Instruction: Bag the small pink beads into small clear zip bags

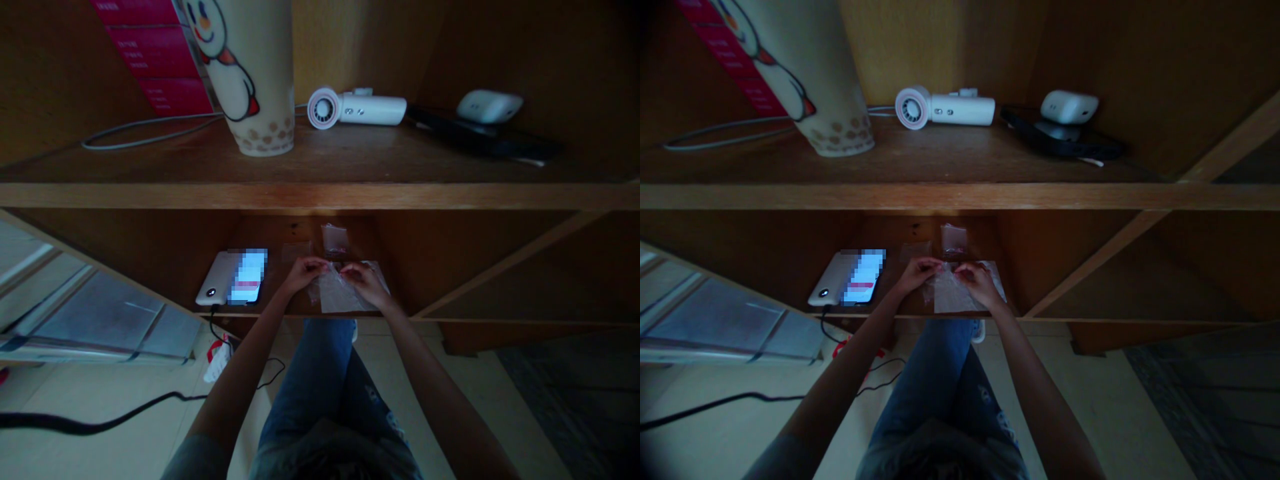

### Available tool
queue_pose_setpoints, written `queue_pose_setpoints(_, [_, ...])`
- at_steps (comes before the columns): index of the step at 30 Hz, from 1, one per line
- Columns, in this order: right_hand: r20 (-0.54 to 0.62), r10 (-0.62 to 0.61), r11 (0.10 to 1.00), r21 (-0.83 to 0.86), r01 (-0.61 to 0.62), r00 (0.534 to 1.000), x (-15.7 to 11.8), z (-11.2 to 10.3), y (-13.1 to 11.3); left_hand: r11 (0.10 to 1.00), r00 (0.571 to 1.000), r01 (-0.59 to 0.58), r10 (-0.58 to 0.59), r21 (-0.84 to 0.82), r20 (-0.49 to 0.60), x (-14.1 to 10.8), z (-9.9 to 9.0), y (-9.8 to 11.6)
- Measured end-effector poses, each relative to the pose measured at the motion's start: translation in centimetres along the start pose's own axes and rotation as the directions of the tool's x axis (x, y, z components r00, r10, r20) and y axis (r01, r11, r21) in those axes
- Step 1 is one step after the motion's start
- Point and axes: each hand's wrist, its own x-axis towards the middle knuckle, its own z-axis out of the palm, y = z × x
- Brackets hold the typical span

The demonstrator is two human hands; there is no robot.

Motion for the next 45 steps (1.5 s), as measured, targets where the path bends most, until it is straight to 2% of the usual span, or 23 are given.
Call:
queue_pose_setpoints(6, [0.045, -0.028, 0.998, 0.058, 0.025, 0.999, 0.1, 0.3, 0.0, 1.000, 1.000, -0.004, 0.004, 0.000, -0.005, 0.1, 0.0, -0.4])
queue_pose_setpoints(15, [0.041, -0.028, 1.000, 0.007, 0.028, 0.999, -0.1, -0.5, 0.2, 1.000, 1.000, 0.001, -0.001, -0.025, -0.012, 0.0, 0.0, -0.4])
queue_pose_setpoints(18, [0.005, -0.017, 0.992, -0.125, 0.018, 1.000, -0.3, -0.7, 0.3, 0.999, 1.000, 0.014, -0.015, -0.042, -0.023, 0.0, 0.0, -0.5])
queue_pose_setpoints(22, [0.009, -0.030, 0.929, -0.369, 0.031, 1.000, -0.6, -0.9, -0.1, 0.998, 0.998, 0.032, -0.035, -0.050, -0.054, 0.0, 0.0, -0.1])
queue_pose_setpoints(29, [0.020, -0.037, 0.871, -0.489, 0.043, 0.999, -0.6, -0.4, -0.6, 0.998, 0.997, 0.031, -0.035, -0.054, -0.073, 0.0, 0.0, 0.2])
queue_pose_setpoints(35, [0.001, -0.020, 0.916, -0.402, 0.019, 1.000, -0.4, -0.6, -0.4, 0.998, 0.997, 0.030, -0.034, -0.063, -0.064, 0.1, 0.0, -0.1])
queue_pose_setpoints(40, [-0.029, 0.024, 0.988, -0.152, -0.028, 0.999, -0.1, -0.6, -0.3, 0.996, 0.999, 0.038, -0.040, -0.078, -0.021, 0.0, 0.1, 0.0])
queue_pose_setpoints(45, [0.011, -0.004, 1.000, 0.009, 0.004, 1.000, 0.2, -0.1, 0.0, 0.998, 1.000, 0.021, -0.021, -0.056, -0.006, 0.0, 0.1, 0.2])
